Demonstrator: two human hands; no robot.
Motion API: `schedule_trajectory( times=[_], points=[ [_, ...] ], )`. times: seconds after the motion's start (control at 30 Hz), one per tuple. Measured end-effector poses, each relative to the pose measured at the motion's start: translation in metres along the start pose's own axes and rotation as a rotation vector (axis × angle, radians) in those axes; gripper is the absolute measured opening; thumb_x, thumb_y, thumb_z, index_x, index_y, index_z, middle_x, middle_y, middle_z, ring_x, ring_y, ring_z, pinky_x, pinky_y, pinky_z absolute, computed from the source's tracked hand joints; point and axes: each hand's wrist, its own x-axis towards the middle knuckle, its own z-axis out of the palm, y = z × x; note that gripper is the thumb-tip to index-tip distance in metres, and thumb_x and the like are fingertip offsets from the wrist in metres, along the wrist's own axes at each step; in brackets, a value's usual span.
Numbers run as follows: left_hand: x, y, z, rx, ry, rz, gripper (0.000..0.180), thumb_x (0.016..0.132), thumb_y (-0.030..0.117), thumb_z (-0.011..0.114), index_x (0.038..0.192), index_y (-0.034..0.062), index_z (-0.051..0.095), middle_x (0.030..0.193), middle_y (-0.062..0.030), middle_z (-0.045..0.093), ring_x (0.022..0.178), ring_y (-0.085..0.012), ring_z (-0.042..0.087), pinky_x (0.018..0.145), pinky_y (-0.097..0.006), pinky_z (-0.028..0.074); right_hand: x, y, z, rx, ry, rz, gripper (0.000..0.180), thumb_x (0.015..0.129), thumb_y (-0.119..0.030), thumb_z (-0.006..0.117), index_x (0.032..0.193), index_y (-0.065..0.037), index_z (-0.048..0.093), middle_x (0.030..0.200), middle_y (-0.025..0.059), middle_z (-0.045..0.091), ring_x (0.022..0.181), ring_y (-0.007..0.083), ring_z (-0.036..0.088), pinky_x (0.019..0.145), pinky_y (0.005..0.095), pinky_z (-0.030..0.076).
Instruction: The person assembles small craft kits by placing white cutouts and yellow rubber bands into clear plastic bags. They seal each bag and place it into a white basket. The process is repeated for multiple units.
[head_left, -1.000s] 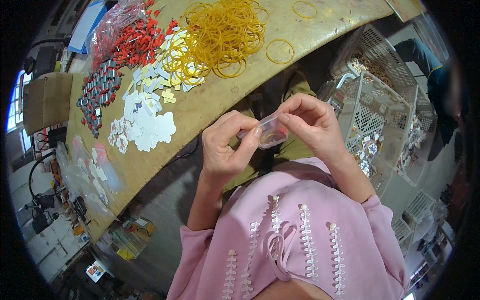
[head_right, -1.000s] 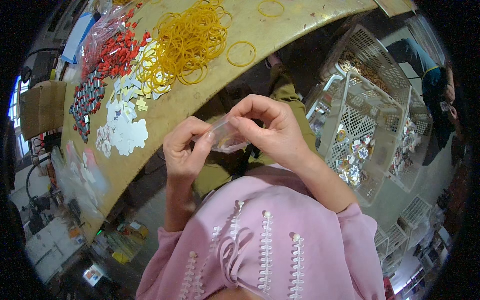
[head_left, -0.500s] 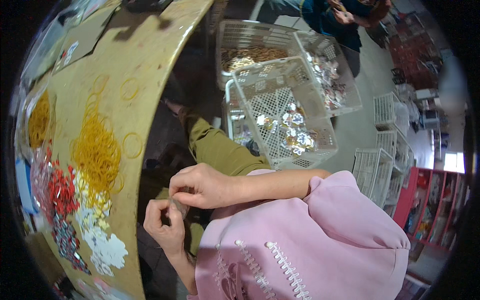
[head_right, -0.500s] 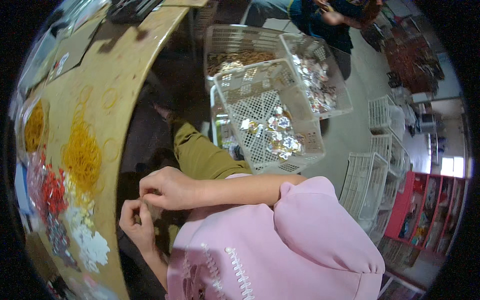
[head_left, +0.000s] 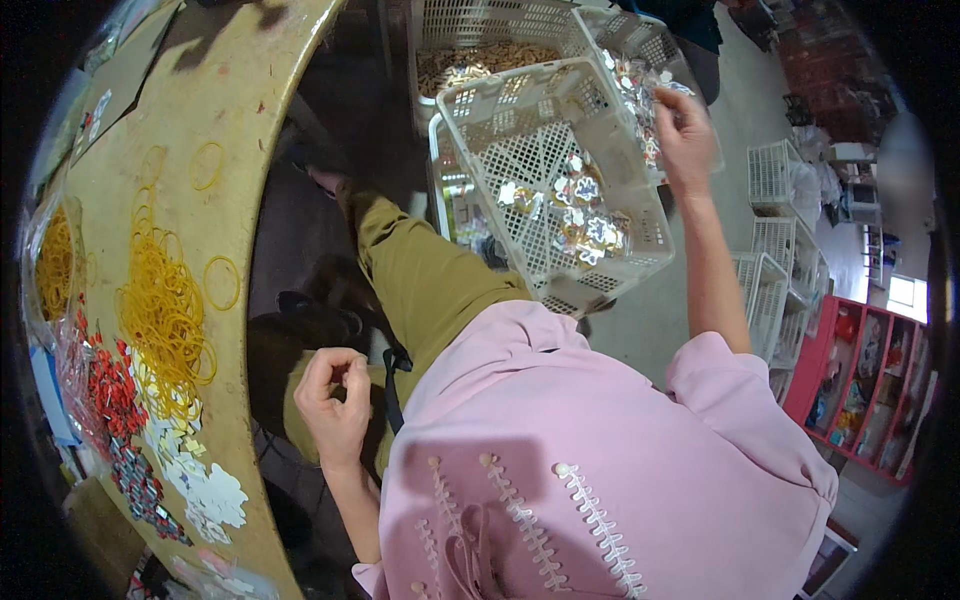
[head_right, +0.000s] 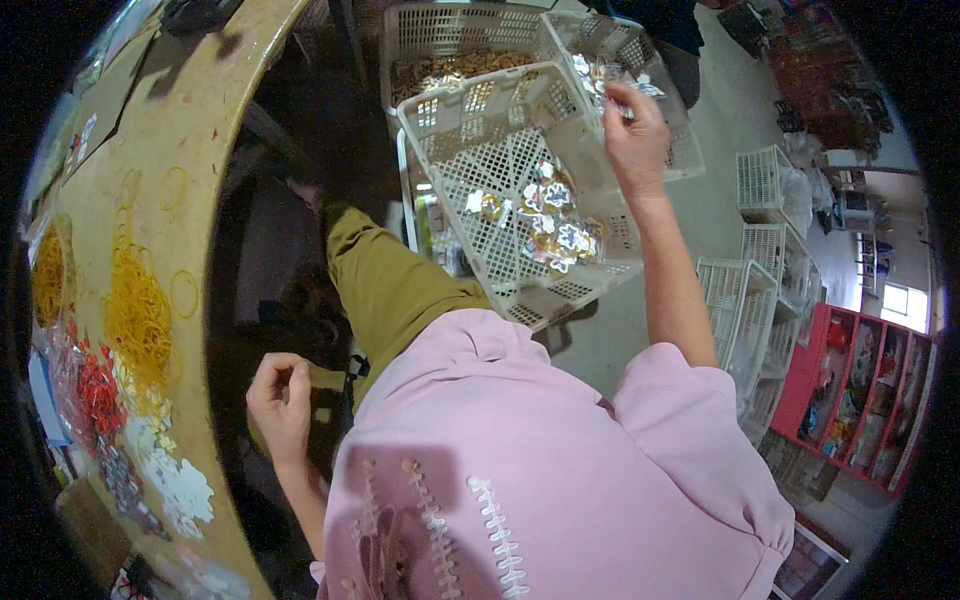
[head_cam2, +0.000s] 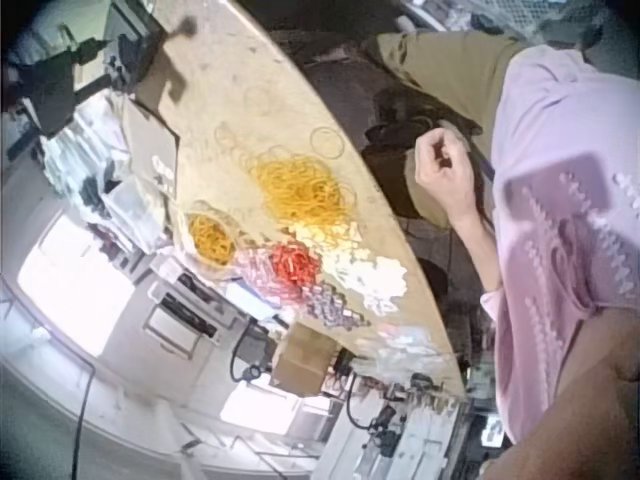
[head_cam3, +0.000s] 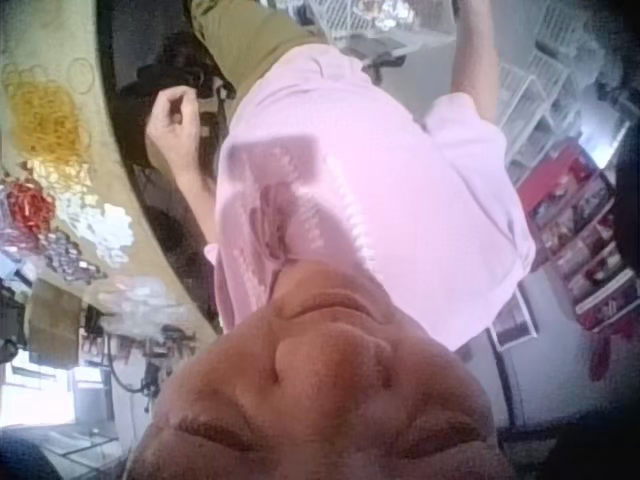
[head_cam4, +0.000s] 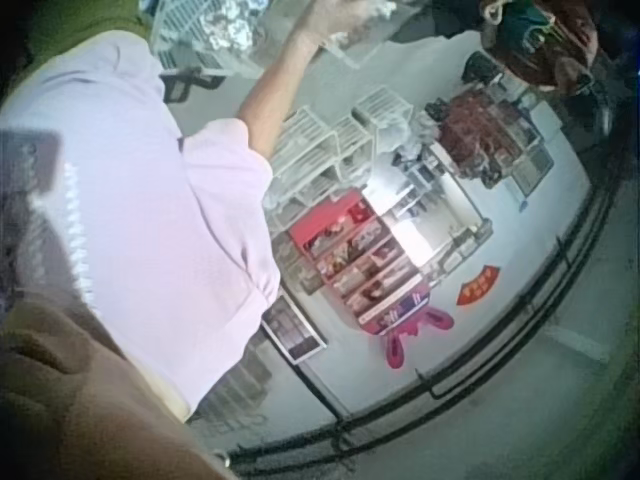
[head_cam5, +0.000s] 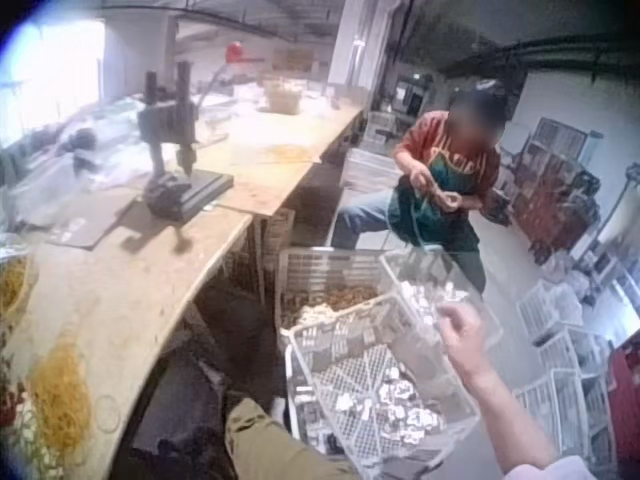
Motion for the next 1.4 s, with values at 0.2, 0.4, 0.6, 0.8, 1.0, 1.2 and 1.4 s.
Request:
schedule_trajectory(
  times=[0.2, 0.4, 0.6, 0.8, 1.0, 1.2, 1.4],
  points=[
    [0.002, -0.002, 0.006, -0.081, -0.009, -0.114, 0.004, 0.085, 0.0, 0.063, 0.082, -0.0013, 0.06, 0.071, 0.0006, 0.055, 0.065, -0.0053, 0.046, 0.06, -0.021, 0.039, -0.112, 0.123, 0.126, -0.336, -0.614, 0.322, 0.031, 0.085, -0.027, 0.066, 0.105, -0.004, 0.069, 0.098, 0.0168, 0.069, 0.092, 0.0302, 0.067, 0.083, 0.0385, 0.052],
    [-0.016, -0.029, -0.001, -0.122, 0.006, -0.242, 0.004, 0.087, 0.002, 0.064, 0.085, -0.0007, 0.061, 0.072, 0.0034, 0.055, 0.066, -0.0034, 0.045, 0.06, -0.02, 0.039, -0.182, 0.118, 0.176, -0.555, -0.795, 0.215, 0.056, 0.081, -0.026, 0.071, 0.13, -0.011, 0.049, 0.125, 0.0189, 0.054, 0.115, 0.0377, 0.055, 0.095, 0.0467, 0.047],
    [-0.023, -0.041, 0.008, -0.154, 0.03, -0.327, 0.003, 0.088, 0.002, 0.064, 0.086, -0.0002, 0.062, 0.073, 0.0047, 0.056, 0.065, -0.0021, 0.045, 0.059, -0.019, 0.04, -0.194, 0.133, 0.202, -0.604, -0.842, 0.173, 0.033, 0.083, -0.01, 0.058, 0.116, -0.01, 0.052, 0.117, 0.0199, 0.058, 0.107, 0.0394, 0.058, 0.085, 0.0506, 0.048],
    [-0.016, -0.042, 0.02, -0.23, 0.0, -0.375, 0.004, 0.087, 0.003, 0.065, 0.085, 0.0004, 0.063, 0.072, 0.0046, 0.056, 0.064, -0.0021, 0.044, 0.059, -0.018, 0.039, -0.203, 0.156, 0.202, -0.456, -0.729, 0.611, 0.009, 0.077, -0.008, 0.062, 0.082, 0.0, 0.06, 0.084, 0.0214, 0.067, 0.081, 0.0379, 0.066, 0.071, 0.0477, 0.052],
    [-0.019, -0.053, 0.022, -0.44, -0.041, -0.358, 0.005, 0.092, 0.003, 0.061, 0.095, 0.0008, 0.063, 0.081, 0.0032, 0.059, 0.071, -0.0026, 0.052, 0.065, -0.019, 0.043, -0.13, 0.062, 0.152, 0.976, -0.518, 1.153, 0.029, 0.08, -0.002, 0.061, 0.057, -0.011, 0.046, 0.057, 0.0005, 0.047, 0.063, 0.0156, 0.053, 0.061, 0.0311, 0.045],
    [0.005, -0.023, 0.025, -0.748, -0.208, -0.391, 0.027, 0.101, 0.021, 0.049, 0.121, 0.0037, 0.055, 0.092, -0.0049, 0.066, 0.077, -0.007, 0.059, 0.069, -0.02, 0.048, -0.1, -0.137, 0.115, 0.98, -1.02, 0.765, 0.014, 0.083, -0.001, 0.066, 0.096, -0.004, 0.063, 0.075, 0.0, 0.06, 0.064, 0.0118, 0.058, 0.059, 0.0279, 0.046],
    [-0.004, -0.024, 0.005, -1.18, -0.196, -0.329, 0.048, 0.101, 0.038, 0.046, 0.13, -0.0003, 0.049, 0.112, -0.0064, 0.063, 0.095, -0.0118, 0.063, 0.083, -0.026, 0.052, -0.122, -0.246, 0.118, 0.512, -1.1, -0.697, 0.031, 0.07, 0.007, 0.069, 0.099, -0.004, 0.066, 0.095, 0.0121, 0.06, 0.088, 0.0249, 0.063, 0.073, 0.0325, 0.052]
  ],
)
